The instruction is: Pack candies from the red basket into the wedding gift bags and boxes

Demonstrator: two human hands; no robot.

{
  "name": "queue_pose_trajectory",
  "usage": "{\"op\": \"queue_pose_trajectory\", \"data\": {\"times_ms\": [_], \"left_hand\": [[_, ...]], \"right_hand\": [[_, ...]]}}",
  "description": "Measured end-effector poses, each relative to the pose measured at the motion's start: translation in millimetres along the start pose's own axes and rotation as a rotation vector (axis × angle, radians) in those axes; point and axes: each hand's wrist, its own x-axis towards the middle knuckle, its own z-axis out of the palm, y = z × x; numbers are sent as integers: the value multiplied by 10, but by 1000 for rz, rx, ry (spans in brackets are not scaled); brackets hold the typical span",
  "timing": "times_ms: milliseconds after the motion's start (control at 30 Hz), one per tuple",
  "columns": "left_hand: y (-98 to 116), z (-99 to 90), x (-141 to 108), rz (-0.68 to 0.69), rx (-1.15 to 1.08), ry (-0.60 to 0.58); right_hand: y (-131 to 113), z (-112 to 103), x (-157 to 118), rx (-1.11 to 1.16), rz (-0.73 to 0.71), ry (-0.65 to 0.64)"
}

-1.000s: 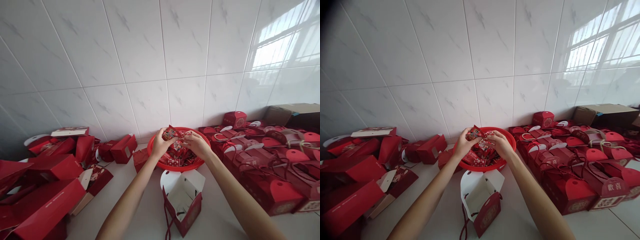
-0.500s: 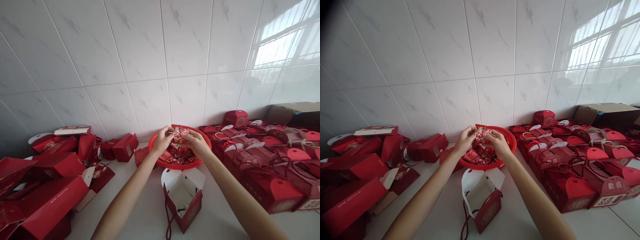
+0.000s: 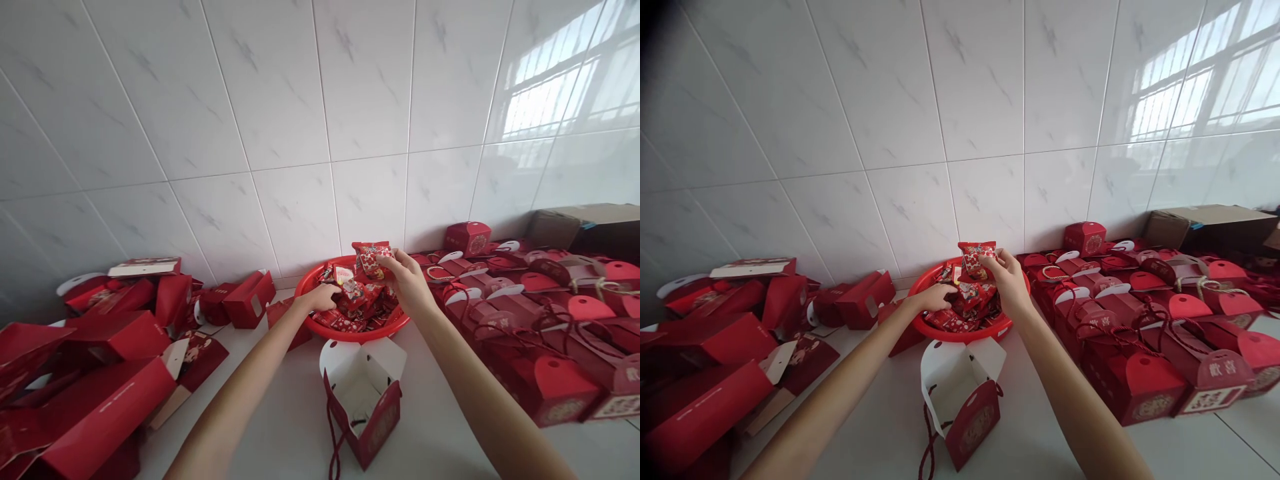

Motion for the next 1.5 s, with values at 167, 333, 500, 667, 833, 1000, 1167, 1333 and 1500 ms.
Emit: {"op": "queue_pose_trajectory", "data": {"times_ms": [167, 333, 500, 667, 833, 1000, 1167, 1333, 1500], "left_hand": [[-21, -15, 61, -56, 17, -8], [-62, -9, 37, -87, 5, 112], [-152, -2, 56, -140, -4, 227], [-195, -15, 82, -159, -25, 280], [-161, -24, 56, -139, -81, 258], [-103, -9, 35, -135, -151, 240], [-39, -36, 35, -139, -253, 391], [129, -113, -147, -103, -396, 564], [530, -143, -626, 137, -741, 563]], "right_hand": [[-47, 13, -24, -25, -11, -27], [-90, 5, -35, -54, -19, -35], [-111, 3, -52, -67, -11, -37], [-104, -3, -58, -75, -12, -40], [-92, -13, -47, -84, -5, -43], [-68, -17, -38, -71, 0, -52], [-57, -27, -30, -86, -7, -70], [-93, -32, -39, -92, -22, -85], [-176, -23, -79, -136, -20, -143]]}}
